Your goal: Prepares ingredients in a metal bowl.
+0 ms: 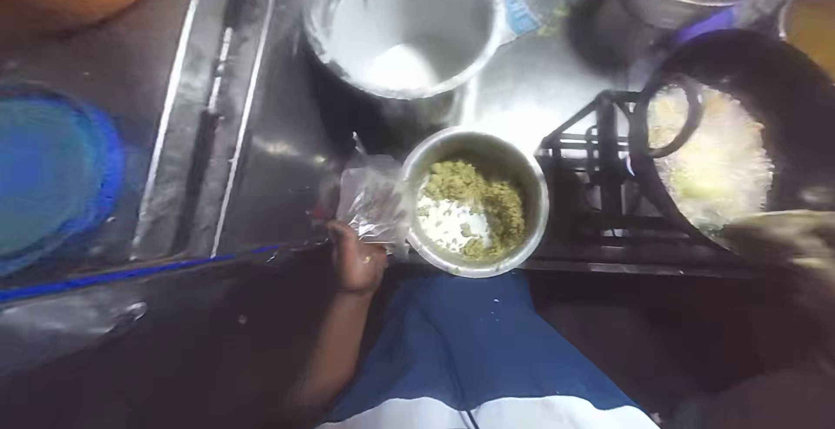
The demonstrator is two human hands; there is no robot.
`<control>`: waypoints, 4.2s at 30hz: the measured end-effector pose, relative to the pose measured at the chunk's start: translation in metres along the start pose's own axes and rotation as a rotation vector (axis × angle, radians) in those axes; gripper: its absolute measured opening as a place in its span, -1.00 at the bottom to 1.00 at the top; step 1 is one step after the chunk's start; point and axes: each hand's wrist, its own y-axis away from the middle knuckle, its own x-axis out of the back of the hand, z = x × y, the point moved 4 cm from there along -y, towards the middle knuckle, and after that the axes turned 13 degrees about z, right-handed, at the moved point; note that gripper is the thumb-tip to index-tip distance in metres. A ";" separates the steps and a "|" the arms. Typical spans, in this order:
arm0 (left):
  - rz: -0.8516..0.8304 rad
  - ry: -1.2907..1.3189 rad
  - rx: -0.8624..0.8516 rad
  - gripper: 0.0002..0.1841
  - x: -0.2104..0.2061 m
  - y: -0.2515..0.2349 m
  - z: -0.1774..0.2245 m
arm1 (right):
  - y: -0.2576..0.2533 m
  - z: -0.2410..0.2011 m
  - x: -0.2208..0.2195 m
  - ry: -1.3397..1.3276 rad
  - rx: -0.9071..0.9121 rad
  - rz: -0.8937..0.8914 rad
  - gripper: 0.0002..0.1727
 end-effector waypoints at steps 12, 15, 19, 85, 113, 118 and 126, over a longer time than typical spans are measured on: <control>-0.026 0.107 0.008 -0.11 0.004 0.032 0.027 | 0.027 -0.058 -0.370 0.328 -0.108 -1.277 -0.52; 0.036 0.088 0.035 -0.01 0.011 0.030 0.023 | 0.009 -0.041 -0.370 0.224 -0.070 -1.353 -0.54; 0.076 0.056 0.072 -0.09 0.012 0.026 0.021 | -0.018 -0.018 -0.337 -0.346 -0.415 -1.093 -0.54; -0.048 -0.132 0.127 -0.27 -0.023 0.012 -0.015 | -0.016 0.089 0.027 0.582 -0.337 -0.102 -0.75; 0.032 0.022 0.144 -0.21 0.011 0.016 -0.006 | 0.004 -0.004 -0.383 0.239 -0.010 -1.431 -0.62; 0.021 0.026 0.170 -0.22 0.010 0.008 -0.006 | -0.031 0.003 -0.336 -0.441 -0.414 -0.942 -0.64; 0.013 -0.023 0.140 -0.33 -0.009 0.001 0.007 | -0.024 0.016 -0.331 -0.587 -0.670 -0.491 -0.69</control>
